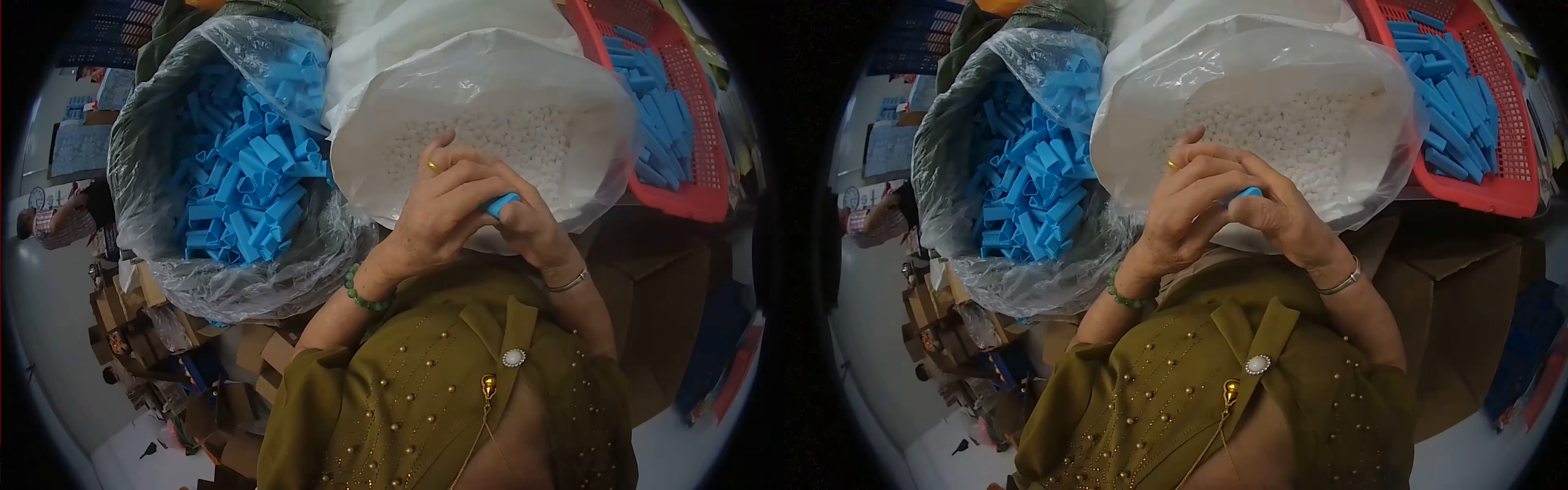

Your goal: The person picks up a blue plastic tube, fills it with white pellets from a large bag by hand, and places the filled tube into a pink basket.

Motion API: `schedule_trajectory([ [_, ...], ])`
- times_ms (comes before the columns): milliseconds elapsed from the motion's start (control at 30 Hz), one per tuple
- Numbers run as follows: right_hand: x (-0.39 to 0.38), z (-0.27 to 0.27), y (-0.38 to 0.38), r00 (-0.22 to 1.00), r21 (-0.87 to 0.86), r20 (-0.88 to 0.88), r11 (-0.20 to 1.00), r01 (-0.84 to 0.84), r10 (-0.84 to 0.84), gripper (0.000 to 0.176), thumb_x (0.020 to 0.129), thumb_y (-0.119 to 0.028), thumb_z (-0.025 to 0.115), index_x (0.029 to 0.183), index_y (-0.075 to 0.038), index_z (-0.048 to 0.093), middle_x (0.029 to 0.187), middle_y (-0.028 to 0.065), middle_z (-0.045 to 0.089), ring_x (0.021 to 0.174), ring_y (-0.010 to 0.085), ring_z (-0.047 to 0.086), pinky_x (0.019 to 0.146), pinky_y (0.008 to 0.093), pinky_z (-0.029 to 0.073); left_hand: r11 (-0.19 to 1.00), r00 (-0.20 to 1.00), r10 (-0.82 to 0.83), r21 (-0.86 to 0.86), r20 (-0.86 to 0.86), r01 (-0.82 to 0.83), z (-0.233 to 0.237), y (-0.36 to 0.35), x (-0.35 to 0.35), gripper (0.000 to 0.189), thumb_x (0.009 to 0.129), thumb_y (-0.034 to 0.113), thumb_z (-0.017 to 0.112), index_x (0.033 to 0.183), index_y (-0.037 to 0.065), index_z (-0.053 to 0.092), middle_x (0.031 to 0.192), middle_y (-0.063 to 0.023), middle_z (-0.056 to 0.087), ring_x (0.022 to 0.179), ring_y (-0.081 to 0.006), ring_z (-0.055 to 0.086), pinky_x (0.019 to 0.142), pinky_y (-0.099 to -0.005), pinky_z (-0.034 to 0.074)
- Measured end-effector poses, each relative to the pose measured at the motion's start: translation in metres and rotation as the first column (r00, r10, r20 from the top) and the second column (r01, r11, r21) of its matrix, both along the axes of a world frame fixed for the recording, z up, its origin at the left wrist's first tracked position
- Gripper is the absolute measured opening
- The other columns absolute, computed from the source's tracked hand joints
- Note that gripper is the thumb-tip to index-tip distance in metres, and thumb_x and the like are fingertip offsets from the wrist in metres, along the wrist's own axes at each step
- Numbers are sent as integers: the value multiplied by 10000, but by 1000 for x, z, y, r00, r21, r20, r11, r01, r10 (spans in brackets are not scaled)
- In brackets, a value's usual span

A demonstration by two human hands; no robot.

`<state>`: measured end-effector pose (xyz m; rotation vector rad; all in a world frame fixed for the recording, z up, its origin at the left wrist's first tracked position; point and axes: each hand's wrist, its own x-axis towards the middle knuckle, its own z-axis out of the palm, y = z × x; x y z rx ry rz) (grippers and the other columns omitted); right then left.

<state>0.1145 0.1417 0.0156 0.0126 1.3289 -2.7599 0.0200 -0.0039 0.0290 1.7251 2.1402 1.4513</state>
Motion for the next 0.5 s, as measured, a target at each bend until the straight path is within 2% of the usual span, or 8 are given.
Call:
schedule_trajectory([
  [133, 3, 4, -1, 994, -4, 106, 1000, -20, 21, 640, 839, -271, 662, 1350, 35, 426, 1224, 78, 532, 1138, 148, 490, 997, 289, 367, 998, 999, 39, -47, -9, -40, 1, -4, 7, 317, 744, 91, 708, 1055, 58, 654, 992, -79, 628, 1009, -297, 577, 1045, -550, 317],
  [200, 5, 8, 0, 997, 305, 73, 952, -6, -17, 610, 820, -250, 651, 1330, 16, 448, 1161, 86, 567, 1083, 169, 528, 958, 294, 395, 997, 999, 51, -58, 5, -50, 10, -9, 13, 286, 752, 114, 719, 1026, 47, 671, 989, -86, 643, 1000, -304, 591, 1038, -537, 345],
  [267, 17, 14, 4, 997, 459, 7, 886, 61, -72, 607, 806, -250, 652, 1319, 12, 459, 1139, 97, 574, 1068, 186, 540, 946, 298, 404, 999, 999, 10, -49, 32, -9, 31, -24, 13, 349, 744, 66, 725, 1082, 39, 644, 1042, -114, 636, 1012, -308, 588, 993, -525, 405],
  [333, 38, 27, 21, 965, 647, -203, 717, 259, -166, 655, 788, -304, 678, 1310, 28, 462, 1138, 154, 581, 1070, 239, 558, 945, 312, 411, 948, 942, 317, 41, -107, -315, 39, -58, 9, 274, 778, 38, 705, 1039, -21, 645, 966, -171, 653, 928, -289, 613, 861, -407, 487],
  [367, 50, 31, 35, 958, 681, -192, 673, 287, -214, 655, 788, -304, 678, 1310, 28, 462, 1138, 154, 581, 1070, 239, 558, 945, 312, 411, 858, 866, 496, 189, -63, -478, 36, -66, 0, 175, 821, 34, 670, 976, -42, 648, 958, -159, 645, 858, -262, 602, 771, -371, 491],
  [400, 61, 35, 52, 863, 724, -368, 475, 499, -346, 769, 795, -455, 649, 1340, 38, 422, 1194, 165, 563, 1109, 246, 552, 959, 337, 416, 712, 733, 679, 217, 30, -668, 27, -78, -14, 127, 860, 67, 644, 933, -37, 651, 950, -130, 638, 821, -222, 585, 722, -356, 478],
  [433, 69, 37, 67, 728, 700, -550, 249, 669, -410, 899, 803, -607, 621, 1370, 49, 381, 1249, 176, 545, 1149, 253, 546, 974, 362, 420, 667, 665, 745, 89, -58, -740, 21, -91, -30, 126, 875, 92, 632, 934, -18, 654, 942, -120, 631, 819, -225, 589, 718, -355, 475],
  [500, 69, 37, 113, 516, 582, -690, 34, 813, -508, 866, 841, -610, 597, 1379, 40, 400, 1302, 186, 518, 1195, 313, 508, 1021, 377, 373, 605, 600, 784, -23, -160, -796, 4, -106, -64, 129, 890, 117, 619, 935, 2, 656, 934, -110, 624, 816, -227, 593, 715, -353, 471],
])
